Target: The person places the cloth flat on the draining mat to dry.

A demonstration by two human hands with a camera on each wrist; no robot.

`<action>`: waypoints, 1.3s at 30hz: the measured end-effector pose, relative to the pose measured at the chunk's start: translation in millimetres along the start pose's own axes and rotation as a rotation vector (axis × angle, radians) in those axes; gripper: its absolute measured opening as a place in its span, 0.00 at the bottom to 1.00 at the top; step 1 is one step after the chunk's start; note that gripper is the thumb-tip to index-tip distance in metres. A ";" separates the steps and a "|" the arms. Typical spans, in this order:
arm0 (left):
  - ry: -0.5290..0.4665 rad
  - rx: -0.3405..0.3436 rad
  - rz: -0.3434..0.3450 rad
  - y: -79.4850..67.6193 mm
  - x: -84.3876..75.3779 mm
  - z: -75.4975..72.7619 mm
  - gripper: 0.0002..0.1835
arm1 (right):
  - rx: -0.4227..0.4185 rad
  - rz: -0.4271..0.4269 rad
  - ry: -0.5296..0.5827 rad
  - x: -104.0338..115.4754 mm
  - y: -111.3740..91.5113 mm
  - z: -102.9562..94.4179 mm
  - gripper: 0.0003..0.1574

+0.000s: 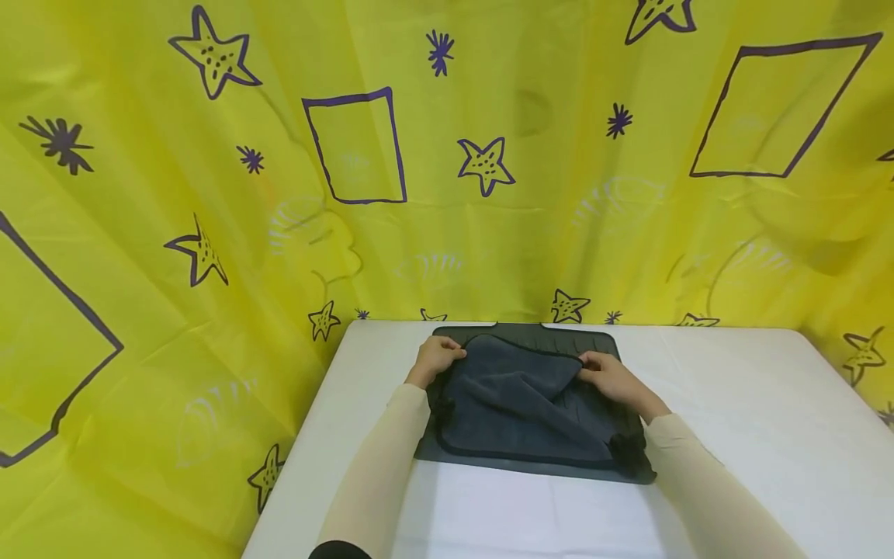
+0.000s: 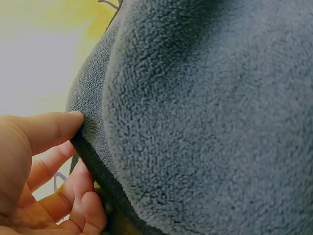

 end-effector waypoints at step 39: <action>-0.189 0.008 -0.082 4.1 17.3 -4.1 0.09 | -0.054 0.168 0.113 -5.6 8.1 -12.2 0.16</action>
Point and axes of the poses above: each hand's wrist, its own y-axis towards the middle knuckle, its own z-axis out of the palm, x = y × z, the point moved 5 cm from there along y, towards the middle knuckle, and after that the axes turned 4 degrees about -z, right-handed, at the moved point
